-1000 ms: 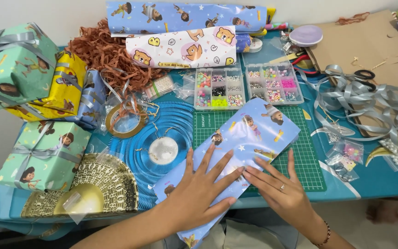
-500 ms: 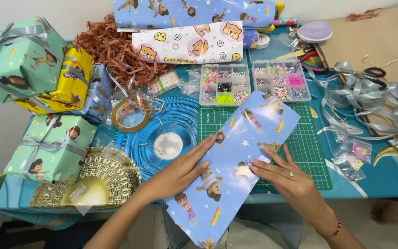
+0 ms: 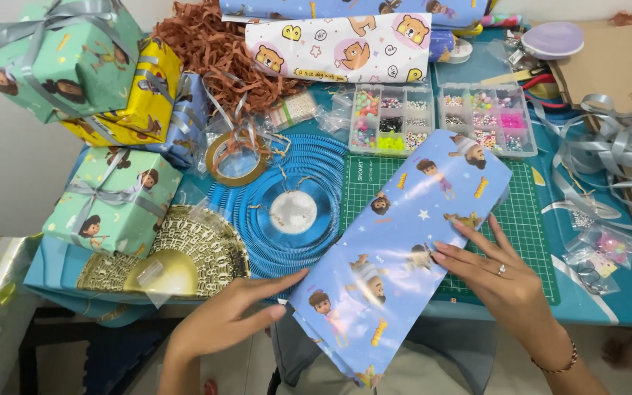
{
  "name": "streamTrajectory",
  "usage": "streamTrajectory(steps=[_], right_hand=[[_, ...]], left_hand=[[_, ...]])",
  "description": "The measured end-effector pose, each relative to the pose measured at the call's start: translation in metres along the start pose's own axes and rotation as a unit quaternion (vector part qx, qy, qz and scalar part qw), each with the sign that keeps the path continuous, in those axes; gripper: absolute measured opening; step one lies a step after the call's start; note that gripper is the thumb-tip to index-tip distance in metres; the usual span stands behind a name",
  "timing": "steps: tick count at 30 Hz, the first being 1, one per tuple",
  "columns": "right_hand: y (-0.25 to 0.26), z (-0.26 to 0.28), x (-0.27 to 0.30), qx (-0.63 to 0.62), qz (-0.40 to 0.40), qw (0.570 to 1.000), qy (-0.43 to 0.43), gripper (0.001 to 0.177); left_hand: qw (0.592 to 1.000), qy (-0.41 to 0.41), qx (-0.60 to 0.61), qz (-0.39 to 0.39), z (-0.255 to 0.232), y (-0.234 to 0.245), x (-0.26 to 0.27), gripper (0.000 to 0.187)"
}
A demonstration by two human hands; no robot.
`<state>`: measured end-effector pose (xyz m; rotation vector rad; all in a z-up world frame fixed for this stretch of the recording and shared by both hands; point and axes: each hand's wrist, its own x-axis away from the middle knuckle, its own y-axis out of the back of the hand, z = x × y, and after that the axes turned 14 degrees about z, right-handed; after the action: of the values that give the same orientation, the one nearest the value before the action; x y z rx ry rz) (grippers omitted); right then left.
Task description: The person cuts wrapping paper to size and wraps a small cardboard box using tape and scissors.
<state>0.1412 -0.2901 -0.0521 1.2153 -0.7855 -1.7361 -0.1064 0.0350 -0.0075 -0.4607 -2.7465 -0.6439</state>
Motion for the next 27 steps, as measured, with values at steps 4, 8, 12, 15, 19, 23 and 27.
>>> streamTrajectory(steps=[4,8,12,15,19,23,27], right_hand=[[-0.001,0.0,0.0,0.027,-0.004,1.0,0.011,0.051],[-0.004,-0.002,0.002,0.003,-0.009,1.0,0.007,0.047],[-0.002,0.0,0.001,0.006,-0.014,1.0,0.002,0.044],[-0.003,-0.002,0.003,0.005,-0.012,1.0,0.0,0.044],[-0.006,-0.004,0.004,0.007,-0.016,1.0,0.002,0.042],[-0.009,-0.005,0.004,0.005,-0.024,1.0,0.003,0.041],[-0.007,-0.003,0.004,0.006,-0.025,1.0,-0.002,0.041]], left_hand=[[0.975,-0.034,-0.154,-0.158,0.024,-0.026,0.002,0.068],[0.924,-0.068,-0.26,-0.273,0.064,-0.053,-0.022,0.07],[0.883,-0.096,-0.293,-0.353,0.078,-0.07,-0.031,0.055],[0.85,-0.112,-0.276,-0.434,0.06,-0.08,-0.033,0.042],[0.809,-0.126,-0.204,-0.537,0.041,-0.094,-0.032,0.03],[0.801,-0.171,-0.195,-0.539,0.016,-0.09,-0.031,0.028],[0.78,-0.262,-0.259,-0.506,0.005,-0.086,-0.035,0.016]])
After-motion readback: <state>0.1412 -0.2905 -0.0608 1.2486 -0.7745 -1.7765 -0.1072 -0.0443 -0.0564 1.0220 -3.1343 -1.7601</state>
